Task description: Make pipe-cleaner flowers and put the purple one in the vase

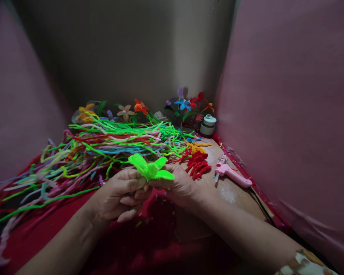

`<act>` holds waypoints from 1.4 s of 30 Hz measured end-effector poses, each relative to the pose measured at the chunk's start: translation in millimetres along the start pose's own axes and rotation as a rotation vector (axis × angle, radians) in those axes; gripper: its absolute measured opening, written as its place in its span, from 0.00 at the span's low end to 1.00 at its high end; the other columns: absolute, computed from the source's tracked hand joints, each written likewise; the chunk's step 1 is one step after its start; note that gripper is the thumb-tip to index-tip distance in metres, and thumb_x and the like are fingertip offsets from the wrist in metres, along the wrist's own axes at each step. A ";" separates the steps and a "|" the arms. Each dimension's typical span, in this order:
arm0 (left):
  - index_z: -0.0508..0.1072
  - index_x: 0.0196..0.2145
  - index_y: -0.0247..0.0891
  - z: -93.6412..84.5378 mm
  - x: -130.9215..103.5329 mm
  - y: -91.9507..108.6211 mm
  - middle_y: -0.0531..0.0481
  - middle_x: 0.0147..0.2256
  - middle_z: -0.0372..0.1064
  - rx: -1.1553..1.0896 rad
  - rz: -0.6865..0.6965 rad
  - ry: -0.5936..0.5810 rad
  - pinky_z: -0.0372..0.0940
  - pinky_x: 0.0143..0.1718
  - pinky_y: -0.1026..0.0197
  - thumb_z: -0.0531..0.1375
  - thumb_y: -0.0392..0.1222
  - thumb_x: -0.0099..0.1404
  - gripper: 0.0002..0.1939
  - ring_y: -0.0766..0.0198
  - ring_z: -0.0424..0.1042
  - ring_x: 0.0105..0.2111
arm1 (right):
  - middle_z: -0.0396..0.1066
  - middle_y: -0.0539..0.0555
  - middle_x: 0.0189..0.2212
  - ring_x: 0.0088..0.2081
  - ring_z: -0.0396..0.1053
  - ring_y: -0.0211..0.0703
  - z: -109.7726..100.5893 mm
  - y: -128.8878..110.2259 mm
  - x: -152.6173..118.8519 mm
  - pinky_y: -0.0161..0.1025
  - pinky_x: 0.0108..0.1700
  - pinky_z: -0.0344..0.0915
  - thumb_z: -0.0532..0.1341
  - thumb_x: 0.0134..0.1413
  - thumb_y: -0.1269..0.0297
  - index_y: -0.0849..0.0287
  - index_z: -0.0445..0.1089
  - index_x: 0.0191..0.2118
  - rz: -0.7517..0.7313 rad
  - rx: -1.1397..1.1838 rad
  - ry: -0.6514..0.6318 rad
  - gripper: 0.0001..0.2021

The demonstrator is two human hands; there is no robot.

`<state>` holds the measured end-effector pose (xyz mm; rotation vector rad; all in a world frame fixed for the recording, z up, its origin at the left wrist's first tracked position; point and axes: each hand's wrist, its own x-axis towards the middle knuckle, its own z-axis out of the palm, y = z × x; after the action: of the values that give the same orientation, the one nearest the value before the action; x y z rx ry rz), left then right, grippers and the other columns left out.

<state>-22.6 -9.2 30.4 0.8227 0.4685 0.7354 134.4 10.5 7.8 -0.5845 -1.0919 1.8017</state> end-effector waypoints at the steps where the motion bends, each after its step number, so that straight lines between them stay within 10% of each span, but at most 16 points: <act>1: 0.71 0.23 0.29 0.0 -0.4 0.4 0.57 0.17 0.58 0.003 -0.008 -0.007 0.57 0.06 0.72 0.63 0.38 0.55 0.09 0.82 0.43 0.10 | 0.59 0.45 0.16 0.20 0.52 0.30 1.4 0.1 0.0 0.33 0.25 0.46 0.71 0.28 0.67 0.62 0.68 0.19 0.004 0.009 0.009 0.11; 9: 0.68 0.24 0.31 0.9 1.8 1.5 0.56 0.16 0.59 0.107 0.043 0.081 0.58 0.07 0.70 0.61 0.38 0.57 0.09 0.78 0.50 0.10 | 0.59 0.45 0.17 0.21 0.51 0.31 4.4 3.9 0.9 0.34 0.25 0.47 0.68 0.30 0.71 0.60 0.67 0.20 -0.030 0.072 0.057 0.08; 14: 0.66 0.31 0.35 8.4 3.5 -2.7 0.54 0.21 0.66 0.352 0.302 0.271 0.61 0.11 0.67 0.60 0.40 0.58 0.07 0.71 0.62 0.13 | 0.60 0.46 0.18 0.21 0.52 0.33 6.6 2.7 2.2 0.35 0.25 0.48 0.68 0.35 0.67 0.59 0.67 0.21 -0.093 0.092 0.058 0.08; 20: 0.66 0.30 0.37 13.5 6.8 -21.8 0.52 0.23 0.65 1.275 0.745 0.654 0.63 0.26 0.64 0.52 0.37 0.64 0.06 0.66 0.66 0.23 | 0.65 0.47 0.23 0.24 0.54 0.34 10.9 2.9 5.1 0.34 0.26 0.48 0.68 0.35 0.69 0.58 0.69 0.26 -0.151 0.147 0.120 0.08; 26: 0.64 0.37 0.35 0.1 14.0 -35.4 0.45 0.29 0.67 1.922 0.926 0.652 0.64 0.31 0.61 0.48 0.33 0.65 0.06 0.61 0.70 0.31 | 0.57 0.43 0.16 0.20 0.46 0.32 9.5 4.0 6.1 0.35 0.26 0.46 0.68 0.35 0.70 0.59 0.66 0.19 -0.138 0.143 0.208 0.09; 42: 0.61 0.47 0.39 -4.8 16.2 -36.5 0.46 0.38 0.71 1.679 0.940 0.718 0.66 0.35 0.63 0.52 0.34 0.64 0.12 0.62 0.73 0.35 | 0.58 0.44 0.16 0.19 0.48 0.30 9.2 8.7 8.3 0.34 0.23 0.43 0.68 0.35 0.70 0.61 0.68 0.21 -0.074 0.224 0.236 0.08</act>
<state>-0.3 -11.6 -2.9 2.4612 1.4611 1.5014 119.5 12.2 5.2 -0.5956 -0.7325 1.7129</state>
